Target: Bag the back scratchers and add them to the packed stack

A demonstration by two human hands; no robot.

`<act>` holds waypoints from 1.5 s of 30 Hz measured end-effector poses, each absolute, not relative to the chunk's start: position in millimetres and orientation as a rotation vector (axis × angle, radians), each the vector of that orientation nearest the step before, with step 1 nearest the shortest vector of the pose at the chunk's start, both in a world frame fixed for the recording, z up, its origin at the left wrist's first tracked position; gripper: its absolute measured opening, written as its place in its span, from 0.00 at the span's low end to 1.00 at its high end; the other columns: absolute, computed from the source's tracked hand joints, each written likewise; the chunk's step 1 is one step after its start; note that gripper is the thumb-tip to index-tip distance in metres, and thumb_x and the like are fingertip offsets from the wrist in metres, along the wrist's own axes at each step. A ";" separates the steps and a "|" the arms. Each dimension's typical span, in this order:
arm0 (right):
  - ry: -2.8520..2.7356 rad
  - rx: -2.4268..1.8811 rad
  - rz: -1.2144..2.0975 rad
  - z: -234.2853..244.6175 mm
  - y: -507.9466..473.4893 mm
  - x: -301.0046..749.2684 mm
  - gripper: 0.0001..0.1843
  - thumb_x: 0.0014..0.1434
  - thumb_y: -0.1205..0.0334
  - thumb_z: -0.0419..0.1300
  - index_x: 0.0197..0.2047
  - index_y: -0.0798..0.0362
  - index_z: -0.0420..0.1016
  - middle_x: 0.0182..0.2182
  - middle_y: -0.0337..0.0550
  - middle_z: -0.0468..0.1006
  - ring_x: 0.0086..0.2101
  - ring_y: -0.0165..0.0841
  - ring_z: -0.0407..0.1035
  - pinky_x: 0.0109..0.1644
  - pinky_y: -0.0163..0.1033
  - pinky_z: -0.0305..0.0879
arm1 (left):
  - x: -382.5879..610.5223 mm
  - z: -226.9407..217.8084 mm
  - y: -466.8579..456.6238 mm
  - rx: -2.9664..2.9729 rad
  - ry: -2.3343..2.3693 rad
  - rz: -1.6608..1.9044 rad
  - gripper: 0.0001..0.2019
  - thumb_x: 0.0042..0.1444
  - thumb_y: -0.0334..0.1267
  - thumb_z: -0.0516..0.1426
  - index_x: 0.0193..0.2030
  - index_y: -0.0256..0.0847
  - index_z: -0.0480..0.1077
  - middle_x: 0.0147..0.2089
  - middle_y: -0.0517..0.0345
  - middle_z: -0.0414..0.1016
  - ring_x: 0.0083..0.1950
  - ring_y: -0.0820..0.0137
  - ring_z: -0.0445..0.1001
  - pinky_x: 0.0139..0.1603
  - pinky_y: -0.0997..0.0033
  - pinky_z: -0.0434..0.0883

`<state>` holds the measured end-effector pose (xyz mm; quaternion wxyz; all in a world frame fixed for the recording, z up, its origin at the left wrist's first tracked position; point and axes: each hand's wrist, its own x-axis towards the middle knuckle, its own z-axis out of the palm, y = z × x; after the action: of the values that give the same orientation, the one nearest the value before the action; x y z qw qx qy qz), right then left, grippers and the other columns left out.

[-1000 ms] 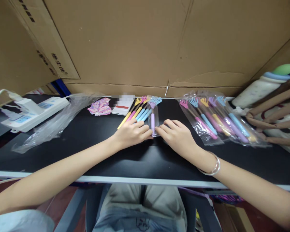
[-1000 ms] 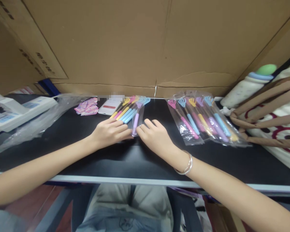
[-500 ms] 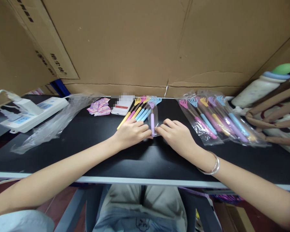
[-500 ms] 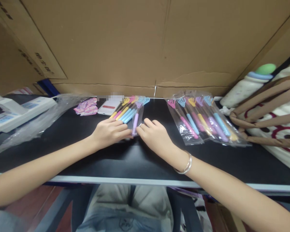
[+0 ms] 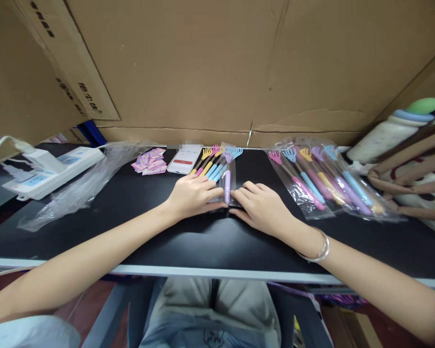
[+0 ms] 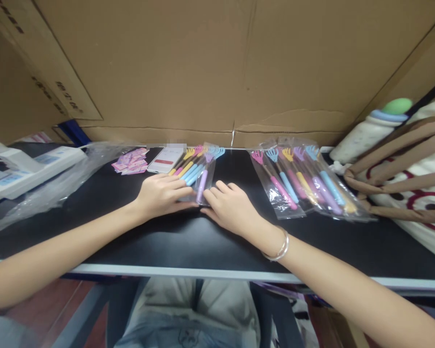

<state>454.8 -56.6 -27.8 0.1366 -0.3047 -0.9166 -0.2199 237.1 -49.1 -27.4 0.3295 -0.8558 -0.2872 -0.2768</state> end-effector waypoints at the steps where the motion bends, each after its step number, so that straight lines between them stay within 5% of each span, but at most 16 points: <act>1: -2.652 -0.891 -0.623 -27.1 -57.3 454.6 0.15 0.61 0.52 0.57 0.40 0.56 0.71 0.32 0.45 0.75 0.38 0.37 0.64 0.38 0.41 0.51 | 237.2 -27.7 -48.9 -2.237 -0.773 -0.742 0.18 0.59 0.54 0.54 0.28 0.43 0.72 0.23 0.63 0.71 0.27 0.74 0.69 0.30 0.70 0.56; 16: -2.500 -0.949 -0.704 -23.7 -58.7 452.9 0.13 0.66 0.62 0.51 0.33 0.55 0.72 0.25 0.43 0.75 0.33 0.34 0.63 0.33 0.40 0.47 | 242.0 -26.9 -50.6 -2.365 -0.935 -0.861 0.15 0.58 0.54 0.55 0.39 0.45 0.74 0.30 0.65 0.77 0.31 0.74 0.73 0.31 0.74 0.60; 21: -2.530 -0.933 -0.682 -25.5 -56.9 453.3 0.13 0.66 0.61 0.52 0.33 0.55 0.72 0.26 0.43 0.76 0.34 0.34 0.64 0.35 0.39 0.49 | 240.9 -27.9 -48.4 -2.305 -0.874 -0.843 0.08 0.62 0.42 0.54 0.38 0.45 0.74 0.32 0.63 0.77 0.34 0.74 0.72 0.31 0.73 0.59; 28: -2.616 -0.937 -0.483 -25.2 -54.7 456.6 0.12 0.63 0.54 0.56 0.37 0.55 0.72 0.31 0.45 0.76 0.38 0.36 0.65 0.37 0.38 0.54 | 241.2 -25.8 -46.7 -2.271 -0.816 -0.855 0.12 0.64 0.40 0.53 0.31 0.45 0.74 0.30 0.63 0.77 0.31 0.75 0.70 0.30 0.72 0.58; 36: -2.516 -1.021 0.117 -21.1 -52.7 456.8 0.17 0.66 0.52 0.48 0.39 0.54 0.72 0.31 0.43 0.73 0.36 0.34 0.65 0.38 0.37 0.61 | 249.6 -28.0 -48.1 -2.409 -0.934 -1.005 0.11 0.64 0.41 0.52 0.35 0.44 0.74 0.30 0.63 0.76 0.33 0.74 0.70 0.32 0.74 0.61; 45: -2.244 -0.875 1.140 -21.1 -43.1 453.9 0.38 0.67 0.40 0.33 0.37 0.55 0.77 0.36 0.47 0.80 0.37 0.35 0.71 0.42 0.39 0.64 | 256.8 -30.6 -47.9 -2.728 -1.018 -1.231 0.10 0.63 0.34 0.52 0.48 0.42 0.71 0.40 0.58 0.76 0.42 0.73 0.73 0.42 0.75 0.67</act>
<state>453.9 -43.1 -21.1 0.2362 -0.3190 -0.8184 0.4156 256.8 -47.9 -30.6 -0.0096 -0.8629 -0.3221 -0.3893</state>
